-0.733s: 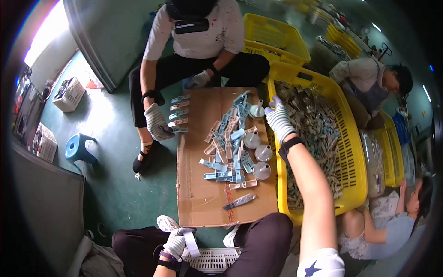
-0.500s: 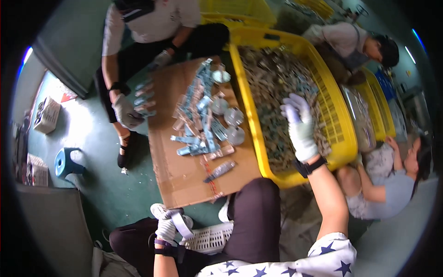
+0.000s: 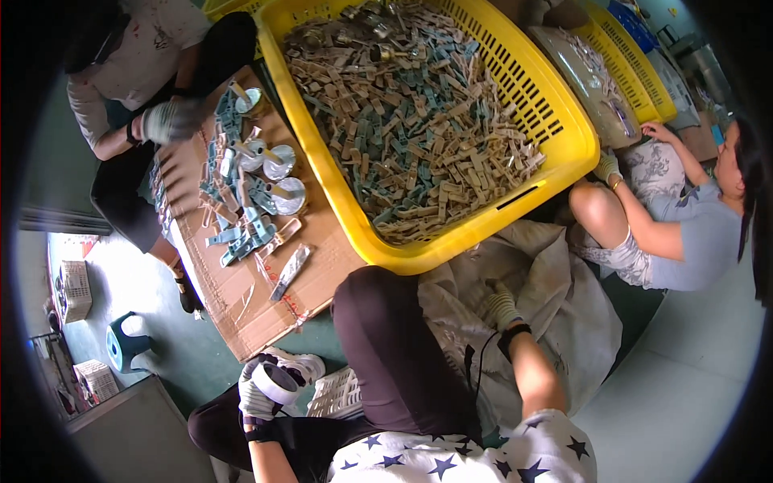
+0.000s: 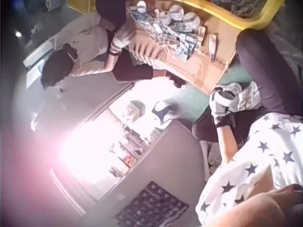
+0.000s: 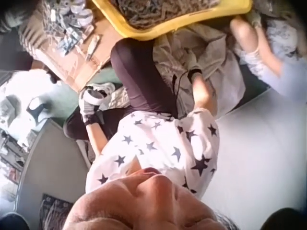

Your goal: Sorting and assembling plastic and metal components for light bulbs into sets.

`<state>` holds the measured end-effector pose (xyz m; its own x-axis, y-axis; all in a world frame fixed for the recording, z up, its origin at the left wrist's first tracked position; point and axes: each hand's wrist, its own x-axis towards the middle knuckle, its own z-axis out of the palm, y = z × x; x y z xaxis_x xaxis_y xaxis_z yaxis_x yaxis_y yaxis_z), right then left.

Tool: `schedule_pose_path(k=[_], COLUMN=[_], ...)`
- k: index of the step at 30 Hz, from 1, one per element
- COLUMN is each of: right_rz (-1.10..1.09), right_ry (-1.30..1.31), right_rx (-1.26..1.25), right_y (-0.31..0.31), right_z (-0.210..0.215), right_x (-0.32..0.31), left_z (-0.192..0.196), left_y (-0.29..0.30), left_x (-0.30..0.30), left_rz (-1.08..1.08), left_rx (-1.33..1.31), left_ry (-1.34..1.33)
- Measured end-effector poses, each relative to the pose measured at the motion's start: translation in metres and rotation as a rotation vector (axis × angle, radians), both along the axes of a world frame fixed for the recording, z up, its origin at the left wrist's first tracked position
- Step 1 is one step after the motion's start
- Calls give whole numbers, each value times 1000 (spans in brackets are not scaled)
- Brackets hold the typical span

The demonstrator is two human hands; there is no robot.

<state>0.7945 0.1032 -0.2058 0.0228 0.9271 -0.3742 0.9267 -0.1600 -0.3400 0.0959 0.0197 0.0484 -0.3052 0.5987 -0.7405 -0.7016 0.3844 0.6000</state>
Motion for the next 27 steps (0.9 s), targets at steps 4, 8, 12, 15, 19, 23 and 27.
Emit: schedule_pose_path(k=[4, 8, 12, 15, 19, 23, 27], right_rz=[312, 467, 300, 224, 105, 262, 29], right_ry=[-147, -97, -140, -327, -298, -274, -318], right_rx=[-729, -1032, -1141, -924, -853, -931, -1026], right_y=[-65, -78, -105, -116, -123, -120, -104], right_z=[-10, 49, 26, 42, 42, 50, 79], right_x=[-160, -173, -154, -172, -150, -129, -64], left_z=[23, 39, 14, 9, 0, 10, 25], left_y=[-32, -13, -11, -22, -19, -30, -13], left_x=[-30, -17, -19, -28, -28, -40, -15], left_rz=[37, 51, -4, 63, 44, 66, -22], left_rx=[-35, -37, -62, -121, -134, -178, -171], left_ry=[122, -77, -61, 41, -28, 30, 196])
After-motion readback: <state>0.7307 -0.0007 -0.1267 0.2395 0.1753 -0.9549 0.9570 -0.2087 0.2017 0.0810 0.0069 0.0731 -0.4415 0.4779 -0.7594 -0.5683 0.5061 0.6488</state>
